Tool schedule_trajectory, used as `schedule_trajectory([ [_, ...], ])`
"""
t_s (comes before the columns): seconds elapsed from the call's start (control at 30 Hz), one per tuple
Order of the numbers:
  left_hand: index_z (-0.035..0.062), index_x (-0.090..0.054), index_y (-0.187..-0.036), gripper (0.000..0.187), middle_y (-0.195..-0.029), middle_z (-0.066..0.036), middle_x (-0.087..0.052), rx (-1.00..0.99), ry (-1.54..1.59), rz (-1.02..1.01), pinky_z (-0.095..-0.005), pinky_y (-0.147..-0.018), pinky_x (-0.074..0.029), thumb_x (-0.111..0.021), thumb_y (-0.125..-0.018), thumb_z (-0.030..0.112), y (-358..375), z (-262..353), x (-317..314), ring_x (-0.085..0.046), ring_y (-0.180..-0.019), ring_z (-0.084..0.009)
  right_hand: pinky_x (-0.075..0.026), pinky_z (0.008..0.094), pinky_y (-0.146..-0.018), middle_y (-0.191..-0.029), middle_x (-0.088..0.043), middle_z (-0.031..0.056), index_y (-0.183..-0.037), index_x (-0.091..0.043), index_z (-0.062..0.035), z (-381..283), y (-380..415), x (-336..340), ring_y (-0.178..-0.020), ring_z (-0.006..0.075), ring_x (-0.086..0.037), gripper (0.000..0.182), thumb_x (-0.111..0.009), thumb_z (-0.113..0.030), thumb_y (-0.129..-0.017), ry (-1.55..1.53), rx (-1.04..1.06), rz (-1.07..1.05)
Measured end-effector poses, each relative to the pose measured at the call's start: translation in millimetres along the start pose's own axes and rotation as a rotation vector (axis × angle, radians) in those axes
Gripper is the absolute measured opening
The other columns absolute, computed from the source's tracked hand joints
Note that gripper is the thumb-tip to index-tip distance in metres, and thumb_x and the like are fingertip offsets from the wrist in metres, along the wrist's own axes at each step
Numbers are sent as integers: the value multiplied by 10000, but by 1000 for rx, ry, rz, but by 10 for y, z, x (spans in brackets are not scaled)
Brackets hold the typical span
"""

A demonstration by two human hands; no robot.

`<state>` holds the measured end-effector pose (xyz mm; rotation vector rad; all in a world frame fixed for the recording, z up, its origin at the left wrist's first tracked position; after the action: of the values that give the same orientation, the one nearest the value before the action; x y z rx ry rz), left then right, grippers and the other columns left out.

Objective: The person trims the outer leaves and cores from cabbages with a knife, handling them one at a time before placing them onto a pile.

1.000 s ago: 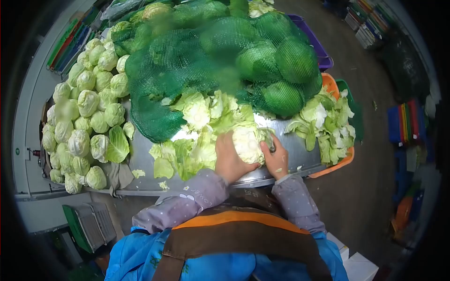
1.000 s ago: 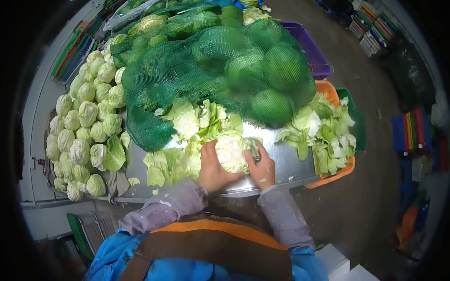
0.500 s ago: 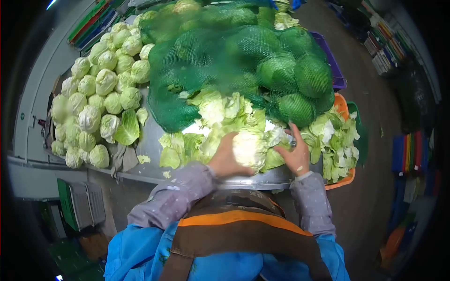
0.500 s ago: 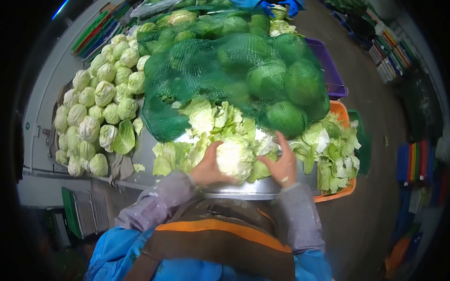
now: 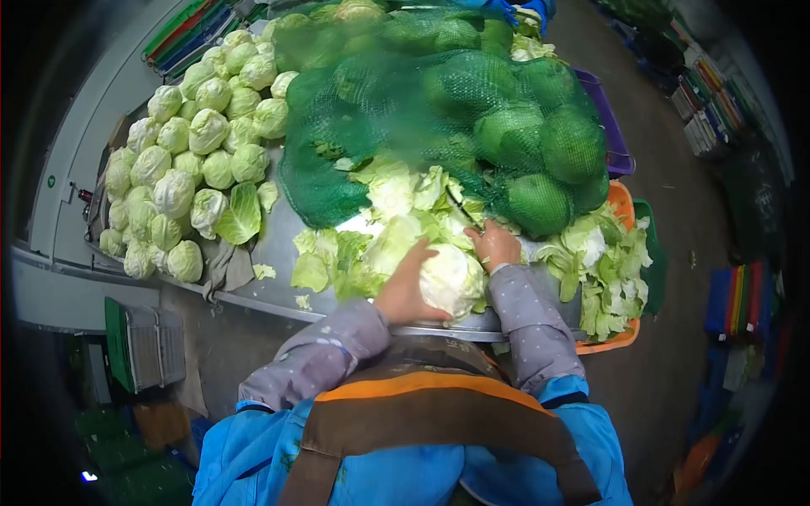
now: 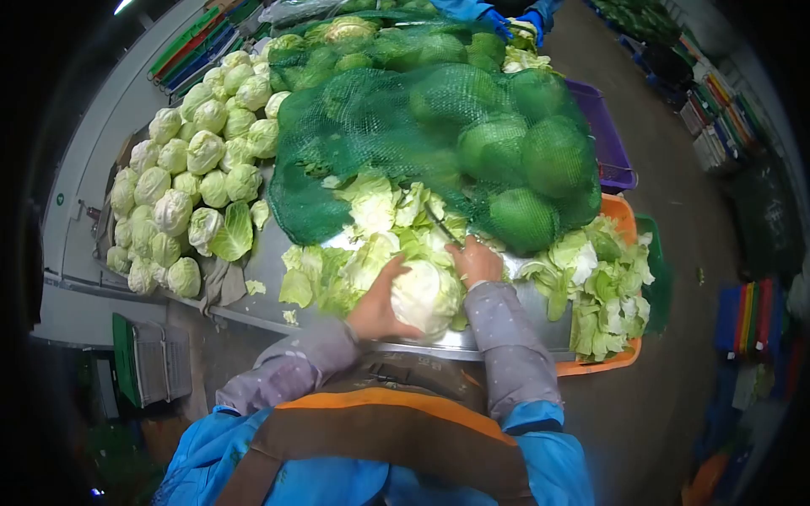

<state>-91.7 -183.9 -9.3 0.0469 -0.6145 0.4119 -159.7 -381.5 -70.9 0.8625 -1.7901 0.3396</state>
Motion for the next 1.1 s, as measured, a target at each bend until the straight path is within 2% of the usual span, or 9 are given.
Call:
schedule_trajectory([
  [0.17, 14, -324, -1315, 1070, -1336, -236, -389, 132, 208, -29, -393, -1059, -320, -905, -488, 362, -32, -130, 100, -393, -1250, -376, -473, 407, -689, -847, -638, 180, -1275, -461, -46, -3, 512, 539, -789, 327, -631, 632, -607, -467, -826, -511, 155, 351],
  [0.4, 16, -344, -1275, 999, -1214, -228, -434, 233, 5, 26, -378, -944, -410, -891, -507, 347, -253, 163, -54, -484, -1122, -358, -420, 371, -562, -668, -510, 109, -1391, -316, -74, 59, 1250, 590, -590, 287, -548, 638, -556, -389, -891, -501, 268, 61],
  [0.77, 15, -357, -1264, 988, -1223, -207, -449, 299, 130, -17, -375, -960, -405, -895, -511, 360, -294, 4, -33, -482, -1138, -334, -428, 406, -641, -684, -561, 135, -1332, -372, -128, 617, 1450, 347, -697, 329, -589, 489, -536, -286, -900, -402, 44, -142],
  [0.87, 12, -357, -1265, 990, -1224, -209, -450, 325, 119, 33, -377, -963, -403, -895, -511, 359, -330, 17, -43, -481, -1136, -339, -417, 360, -518, -623, -525, 90, -1292, -409, -126, 644, 1342, 284, -551, 242, -559, 411, -490, -309, -933, -577, 13, -70],
  [0.93, 10, -359, -1264, 989, -1224, -211, -450, 336, 121, 81, -379, -965, -402, -895, -509, 358, -361, 34, -18, -480, -1135, -345, -346, 294, -383, -571, -461, 27, -1251, -443, -131, 639, 1325, 60, -400, 137, -428, 361, -443, -343, -959, -1142, -370, -351],
  [0.97, 11, -365, -1261, 985, -1219, -208, -455, 297, 89, 37, -381, -964, -402, -895, -506, 356, -356, 66, -35, -480, -1132, -348, -346, 294, -383, -571, -461, 27, -1251, -443, -131, 620, 1297, 111, -400, 137, -428, 361, -443, -343, -959, -1138, -365, -352],
  [1.03, 12, -370, -1258, 981, -1213, -206, -459, 258, 54, -6, -384, -964, -402, -894, -503, 355, -329, 137, -58, -480, -1129, -352, -230, 214, -299, -572, -421, -8, -1198, -463, -97, 658, 1253, 324, -324, 60, -299, 366, -377, -381, -983, -1543, -436, -17],
  [1.07, 14, -375, -1255, 976, -1209, -203, -462, 261, 18, 14, -386, -962, -403, -893, -501, 355, -317, 180, -60, -481, -1128, -353, -313, 200, -355, -595, -460, -6, -1281, -417, -105, 747, 1230, 313, -372, 82, -399, 414, -513, -315, -937, -1397, -263, -125],
  [1.1, 16, -380, -1252, 971, -1205, -200, -466, 263, -17, 25, -388, -960, -404, -892, -499, 355, -294, 205, -67, -481, -1127, -354, -313, 200, -355, -595, -460, -6, -1281, -417, -105, 691, 1260, 325, -372, 82, -399, 414, -513, -315, -937, -1401, -269, -120],
])
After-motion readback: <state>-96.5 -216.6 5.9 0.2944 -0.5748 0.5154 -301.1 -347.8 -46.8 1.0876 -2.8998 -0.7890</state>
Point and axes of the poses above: each hand's wrist, its own y-axis away from the middle knuckle, its own x-axis out of the back of the hand, z = x × y, the point moved 5 cm from there along -y, towards the middle knuckle
